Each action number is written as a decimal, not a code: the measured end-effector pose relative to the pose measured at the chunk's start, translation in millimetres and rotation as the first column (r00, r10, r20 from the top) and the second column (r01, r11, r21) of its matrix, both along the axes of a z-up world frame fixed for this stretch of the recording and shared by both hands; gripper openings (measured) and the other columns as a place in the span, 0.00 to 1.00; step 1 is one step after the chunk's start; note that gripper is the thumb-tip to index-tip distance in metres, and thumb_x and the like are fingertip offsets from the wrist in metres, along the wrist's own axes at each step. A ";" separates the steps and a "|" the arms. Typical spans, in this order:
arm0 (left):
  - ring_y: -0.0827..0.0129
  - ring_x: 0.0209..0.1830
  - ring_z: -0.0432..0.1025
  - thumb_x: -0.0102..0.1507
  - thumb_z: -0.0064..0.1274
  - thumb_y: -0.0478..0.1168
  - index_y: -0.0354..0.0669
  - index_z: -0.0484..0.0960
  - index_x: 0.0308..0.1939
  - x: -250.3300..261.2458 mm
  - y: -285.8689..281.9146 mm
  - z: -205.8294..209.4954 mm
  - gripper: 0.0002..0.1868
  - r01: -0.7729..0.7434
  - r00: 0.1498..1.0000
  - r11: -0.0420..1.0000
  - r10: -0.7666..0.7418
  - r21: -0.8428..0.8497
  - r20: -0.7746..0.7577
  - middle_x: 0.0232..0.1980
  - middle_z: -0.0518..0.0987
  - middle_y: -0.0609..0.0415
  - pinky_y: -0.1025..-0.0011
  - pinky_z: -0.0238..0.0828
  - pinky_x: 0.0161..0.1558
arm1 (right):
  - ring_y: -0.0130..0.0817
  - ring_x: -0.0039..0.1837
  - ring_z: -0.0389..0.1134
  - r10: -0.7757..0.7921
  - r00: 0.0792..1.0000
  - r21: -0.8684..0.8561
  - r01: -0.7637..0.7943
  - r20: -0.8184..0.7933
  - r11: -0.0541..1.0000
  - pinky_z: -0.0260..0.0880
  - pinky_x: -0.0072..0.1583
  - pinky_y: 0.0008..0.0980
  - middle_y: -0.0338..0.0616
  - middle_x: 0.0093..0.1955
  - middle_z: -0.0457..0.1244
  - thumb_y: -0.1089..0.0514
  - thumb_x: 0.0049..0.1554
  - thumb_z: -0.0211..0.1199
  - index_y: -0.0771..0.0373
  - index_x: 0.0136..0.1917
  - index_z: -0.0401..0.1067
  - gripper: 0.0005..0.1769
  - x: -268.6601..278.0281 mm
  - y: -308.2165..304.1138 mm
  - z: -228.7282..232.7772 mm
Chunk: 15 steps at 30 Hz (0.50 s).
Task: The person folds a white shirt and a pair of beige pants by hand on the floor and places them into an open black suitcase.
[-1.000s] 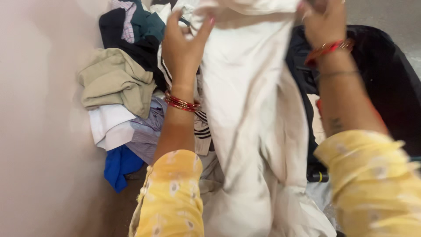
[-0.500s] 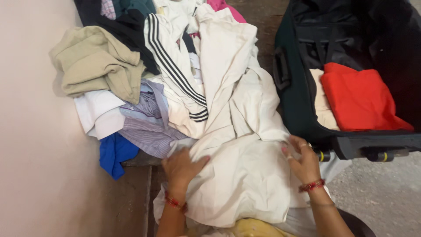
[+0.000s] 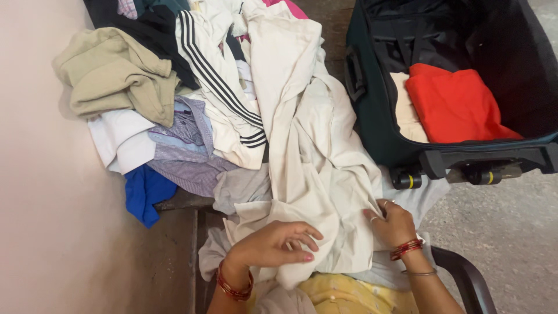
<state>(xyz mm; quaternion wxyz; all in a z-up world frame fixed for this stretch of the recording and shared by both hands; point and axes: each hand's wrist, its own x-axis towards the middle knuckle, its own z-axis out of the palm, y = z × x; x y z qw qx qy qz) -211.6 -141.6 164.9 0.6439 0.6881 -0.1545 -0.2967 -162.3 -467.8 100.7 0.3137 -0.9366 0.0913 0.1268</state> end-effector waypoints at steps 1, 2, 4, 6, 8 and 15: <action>0.69 0.39 0.77 0.65 0.59 0.42 0.40 0.79 0.55 3.7 -0.8 -10.5 0.16 -0.081 0.994 0.996 0.078 0.041 0.072 0.45 0.83 0.53 0.71 0.76 0.40 | 0.44 0.48 0.71 -0.022 1.000 0.102 0.025 -0.022 0.994 0.70 0.52 0.36 0.56 0.48 0.73 0.51 0.54 0.71 0.68 0.59 0.79 0.24 0.0 -4.3 -4.3; 0.65 0.43 0.78 0.66 0.58 0.44 0.40 0.81 0.55 5.7 0.5 -21.6 0.16 -0.164 0.977 0.984 0.152 0.075 0.147 0.46 0.84 0.49 0.68 0.78 0.44 | 0.43 0.45 0.69 -0.042 0.998 0.202 0.050 -0.046 0.978 0.71 0.49 0.34 0.56 0.46 0.73 0.53 0.56 0.70 0.69 0.59 0.80 0.22 -0.2 -8.1 -8.7; 0.56 0.40 0.80 0.66 0.55 0.51 0.39 0.79 0.51 9.5 7.7 -41.4 0.20 -0.512 0.854 0.761 0.404 0.397 0.327 0.42 0.85 0.45 0.62 0.77 0.43 | 0.31 0.47 0.69 -0.054 0.998 0.504 0.061 -0.028 0.861 0.71 0.50 0.27 0.48 0.49 0.71 0.59 0.54 0.67 0.70 0.61 0.75 0.22 -3.1 -15.1 -16.3; 0.48 0.41 0.80 0.65 0.53 0.58 0.38 0.77 0.49 8.5 6.3 -57.5 0.25 -0.601 0.795 0.515 0.460 0.611 0.395 0.41 0.84 0.40 0.56 0.75 0.44 | 0.26 0.48 0.68 -0.077 0.991 0.687 0.132 -0.111 0.715 0.70 0.50 0.25 0.44 0.51 0.70 0.62 0.55 0.65 0.72 0.62 0.72 0.22 -7.9 -21.5 -21.2; 0.41 0.44 0.78 0.65 0.52 0.65 0.34 0.76 0.49 10.4 -2.9 -67.3 0.33 -0.481 0.849 0.388 0.428 0.786 0.309 0.42 0.83 0.35 0.51 0.72 0.48 | 0.28 0.48 0.67 -0.085 0.958 0.767 0.270 -0.273 0.582 0.69 0.49 0.27 0.44 0.51 0.69 0.62 0.59 0.63 0.74 0.64 0.70 0.21 -4.9 -20.5 -24.2; 0.49 0.45 0.80 0.58 0.56 0.53 0.41 0.85 0.50 2.1 -21.7 -75.8 0.24 -0.622 0.763 0.572 0.595 0.534 0.252 0.44 0.85 0.42 0.57 0.74 0.49 | 0.40 0.56 0.70 -0.044 0.964 0.319 -0.044 0.262 0.947 0.69 0.56 0.33 0.57 0.56 0.66 0.55 0.50 0.72 0.75 0.71 0.59 0.41 -5.7 -14.8 -43.6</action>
